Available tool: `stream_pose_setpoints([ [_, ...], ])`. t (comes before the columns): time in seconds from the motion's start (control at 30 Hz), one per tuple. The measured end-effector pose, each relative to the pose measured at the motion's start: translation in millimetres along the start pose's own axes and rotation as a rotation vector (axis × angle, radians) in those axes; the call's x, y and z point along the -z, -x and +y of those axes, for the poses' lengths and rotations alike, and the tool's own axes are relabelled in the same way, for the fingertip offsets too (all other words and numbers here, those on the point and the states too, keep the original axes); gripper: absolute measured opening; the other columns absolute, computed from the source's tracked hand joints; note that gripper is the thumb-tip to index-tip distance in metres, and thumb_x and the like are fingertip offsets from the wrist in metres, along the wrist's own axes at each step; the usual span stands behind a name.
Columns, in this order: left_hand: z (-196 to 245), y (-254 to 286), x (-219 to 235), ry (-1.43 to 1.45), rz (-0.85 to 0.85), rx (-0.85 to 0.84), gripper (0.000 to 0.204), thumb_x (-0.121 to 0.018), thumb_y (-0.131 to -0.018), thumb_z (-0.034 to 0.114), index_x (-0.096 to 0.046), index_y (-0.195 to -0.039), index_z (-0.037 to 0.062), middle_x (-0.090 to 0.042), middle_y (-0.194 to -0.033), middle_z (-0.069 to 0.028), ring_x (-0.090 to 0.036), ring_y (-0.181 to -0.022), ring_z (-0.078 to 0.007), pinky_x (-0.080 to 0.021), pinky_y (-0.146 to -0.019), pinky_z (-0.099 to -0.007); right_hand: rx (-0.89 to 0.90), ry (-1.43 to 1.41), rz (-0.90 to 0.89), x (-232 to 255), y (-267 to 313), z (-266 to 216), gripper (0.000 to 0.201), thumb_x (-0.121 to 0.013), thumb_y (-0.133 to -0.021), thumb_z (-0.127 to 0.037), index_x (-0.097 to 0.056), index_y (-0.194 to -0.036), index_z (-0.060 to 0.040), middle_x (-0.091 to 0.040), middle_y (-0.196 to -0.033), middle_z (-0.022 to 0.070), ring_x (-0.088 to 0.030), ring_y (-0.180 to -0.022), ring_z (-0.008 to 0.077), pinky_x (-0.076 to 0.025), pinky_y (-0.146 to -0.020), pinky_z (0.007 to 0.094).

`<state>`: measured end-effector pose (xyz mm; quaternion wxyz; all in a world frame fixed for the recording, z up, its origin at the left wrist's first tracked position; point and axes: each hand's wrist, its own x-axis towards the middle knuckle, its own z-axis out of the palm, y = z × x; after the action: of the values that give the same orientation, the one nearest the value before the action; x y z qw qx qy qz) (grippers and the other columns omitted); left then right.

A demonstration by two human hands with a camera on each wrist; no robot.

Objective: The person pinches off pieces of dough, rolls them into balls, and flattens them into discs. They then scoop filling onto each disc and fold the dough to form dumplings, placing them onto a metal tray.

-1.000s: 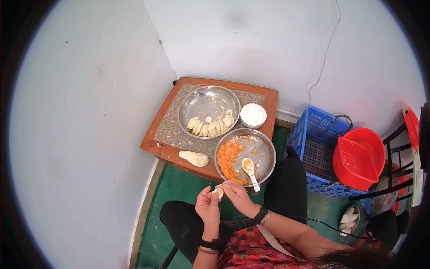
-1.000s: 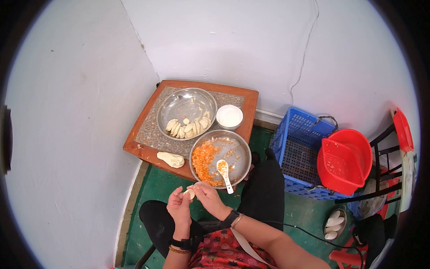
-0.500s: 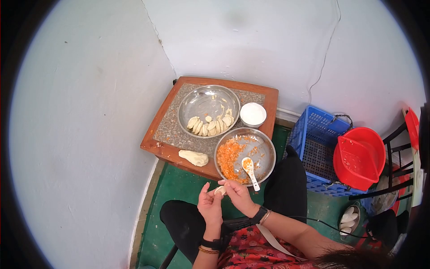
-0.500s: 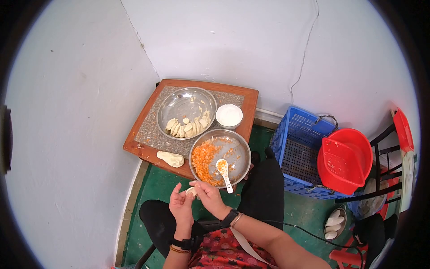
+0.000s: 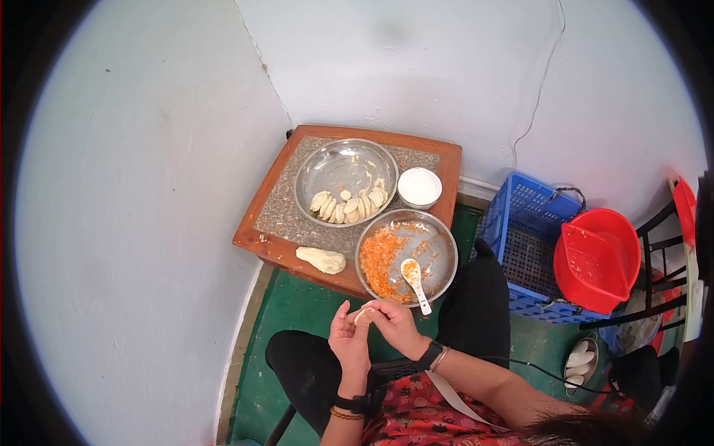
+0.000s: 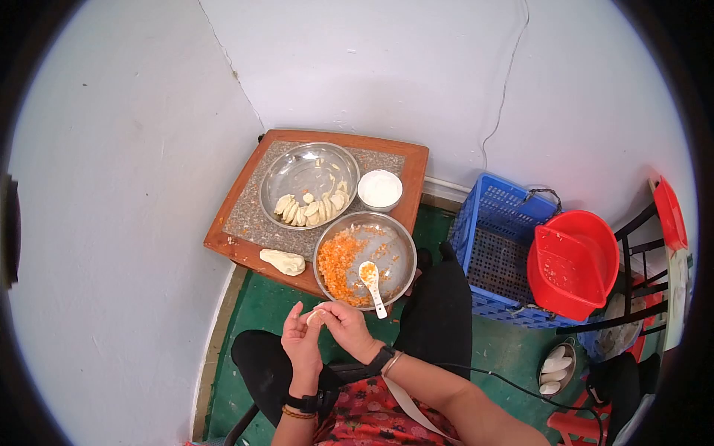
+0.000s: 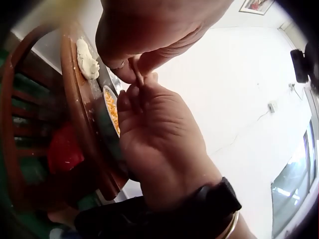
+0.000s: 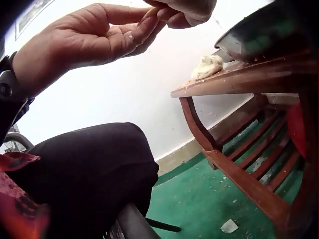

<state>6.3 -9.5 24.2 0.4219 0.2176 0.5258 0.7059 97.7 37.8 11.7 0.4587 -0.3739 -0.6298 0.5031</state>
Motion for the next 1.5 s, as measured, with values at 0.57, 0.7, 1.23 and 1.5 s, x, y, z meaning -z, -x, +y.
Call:
stream_pose_setpoints([
  [0.57, -0.8, 1.1, 1.9, 0.001, -0.048, 0.008, 0.069, -0.061, -0.080, -0.007, -0.023, -0.137, -0.0007, -0.061, -0.099, -0.0119, -0.060, -0.089, -0.0135, -0.049, -0.080, -0.0257, -0.032, -0.024, 0.040, 0.9, 1.1, -1.5, 0.014, -0.060, -0.084, -0.008, -0.063, -0.095, -0.0005, -0.064, -0.084, 0.0106, -0.062, -0.074, 0.0176, -0.048, -0.066, 0.0277],
  [0.7, 7.4, -0.9, 4.8, -0.067, -0.037, 0.006, 0.067, -0.061, -0.080, -0.008, -0.025, -0.136, -0.0019, -0.062, -0.097, -0.0120, -0.061, -0.085, -0.0130, -0.049, -0.077, -0.0246, -0.040, -0.088, 0.024, 3.4, -2.3, -4.2, 0.013, -0.060, -0.084, -0.009, -0.063, -0.095, -0.0011, -0.063, -0.083, 0.0105, -0.062, -0.074, 0.0183, -0.048, -0.066, 0.0274],
  [1.23, -7.7, -0.5, 12.4, -0.118, 0.002, -0.037, 0.024, -0.061, -0.084, 0.002, -0.056, -0.107, -0.0042, -0.063, -0.089, -0.0047, -0.059, -0.077, -0.0088, -0.049, -0.068, -0.0217, -0.056, -0.102, -0.077, 3.8, 0.3, -6.4, 0.013, -0.060, -0.085, -0.009, -0.063, -0.094, 0.0001, -0.063, -0.088, 0.0087, -0.060, -0.078, 0.0153, -0.047, -0.070, 0.0257],
  [1.5, -7.0, 2.9, -1.5, 0.000, 0.072, 0.077, 0.021, -0.061, -0.087, 0.010, -0.059, -0.102, -0.0045, -0.062, -0.086, -0.0039, -0.057, -0.074, -0.0071, -0.048, -0.066, -0.0207, -0.009, -0.064, 0.055, -1.2, -0.5, 5.9, 0.014, -0.062, -0.083, -0.010, -0.064, -0.093, -0.0004, -0.063, -0.081, 0.0092, -0.061, -0.074, 0.0184, -0.047, -0.066, 0.0277],
])
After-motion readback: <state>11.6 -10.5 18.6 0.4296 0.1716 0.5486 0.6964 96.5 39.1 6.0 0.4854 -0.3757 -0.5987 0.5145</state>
